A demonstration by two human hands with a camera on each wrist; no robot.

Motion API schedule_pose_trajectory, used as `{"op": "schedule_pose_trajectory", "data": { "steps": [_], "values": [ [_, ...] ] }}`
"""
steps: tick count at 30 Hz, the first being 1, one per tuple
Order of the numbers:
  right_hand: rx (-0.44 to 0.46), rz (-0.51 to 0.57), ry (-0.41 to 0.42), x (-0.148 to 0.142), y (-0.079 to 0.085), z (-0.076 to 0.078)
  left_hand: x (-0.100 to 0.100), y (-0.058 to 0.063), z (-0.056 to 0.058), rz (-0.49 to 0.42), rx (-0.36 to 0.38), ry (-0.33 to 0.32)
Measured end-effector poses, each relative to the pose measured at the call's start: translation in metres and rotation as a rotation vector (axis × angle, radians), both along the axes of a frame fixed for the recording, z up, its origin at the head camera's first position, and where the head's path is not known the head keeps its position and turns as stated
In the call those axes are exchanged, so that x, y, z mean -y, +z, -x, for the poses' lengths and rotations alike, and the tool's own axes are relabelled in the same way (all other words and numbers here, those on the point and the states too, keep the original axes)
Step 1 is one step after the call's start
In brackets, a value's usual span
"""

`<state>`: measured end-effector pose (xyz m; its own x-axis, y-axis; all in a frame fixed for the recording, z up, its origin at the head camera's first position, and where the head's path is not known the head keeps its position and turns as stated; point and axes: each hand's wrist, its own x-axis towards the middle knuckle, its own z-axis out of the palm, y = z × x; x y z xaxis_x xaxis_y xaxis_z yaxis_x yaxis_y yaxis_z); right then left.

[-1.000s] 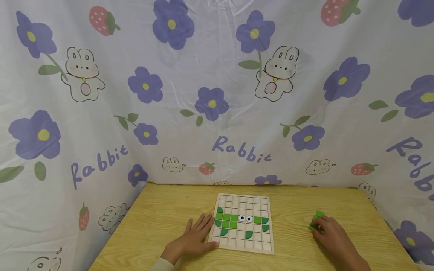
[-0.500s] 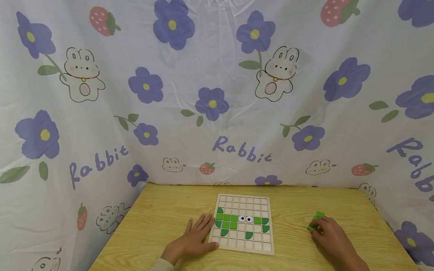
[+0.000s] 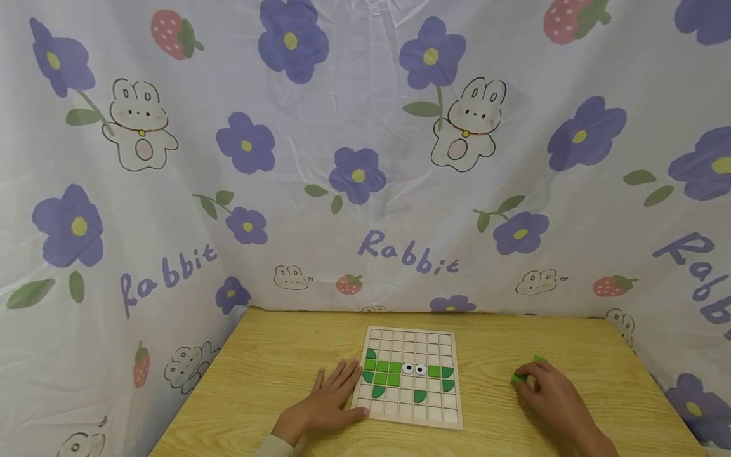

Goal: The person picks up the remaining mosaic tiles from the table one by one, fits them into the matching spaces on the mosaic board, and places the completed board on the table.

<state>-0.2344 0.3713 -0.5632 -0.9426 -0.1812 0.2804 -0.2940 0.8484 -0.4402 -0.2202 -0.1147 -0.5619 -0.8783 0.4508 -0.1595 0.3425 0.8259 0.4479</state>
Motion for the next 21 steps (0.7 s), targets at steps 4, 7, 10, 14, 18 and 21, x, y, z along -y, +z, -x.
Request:
{"op": "schedule_pose_trajectory", "data": {
  "steps": [4, 7, 10, 14, 18, 21],
  "values": [
    [-0.005, 0.011, 0.002, 0.005, 0.002, -0.001, 0.0, 0.001, 0.0, -0.001, 0.007, 0.0],
    [-0.018, 0.033, 0.015, 0.009, 0.003, 0.0, 0.0, 0.002, 0.0, -0.004, 0.01, -0.001],
    [-0.026, 0.054, 0.029, 0.013, 0.004, 0.0, 0.0, 0.002, 0.0, -0.005, 0.01, -0.001],
    [-0.058, 0.055, 0.041, 0.021, 0.005, 0.0, 0.0, 0.003, 0.0, 0.002, 0.004, 0.0],
    [-0.085, 0.063, 0.066, 0.03, 0.005, 0.002, 0.0, 0.003, 0.001, 0.007, 0.001, -0.001],
    [-0.073, 0.079, 0.088, 0.038, 0.006, 0.004, 0.0, 0.003, 0.001, 0.003, 0.006, -0.002]
  ]
}}
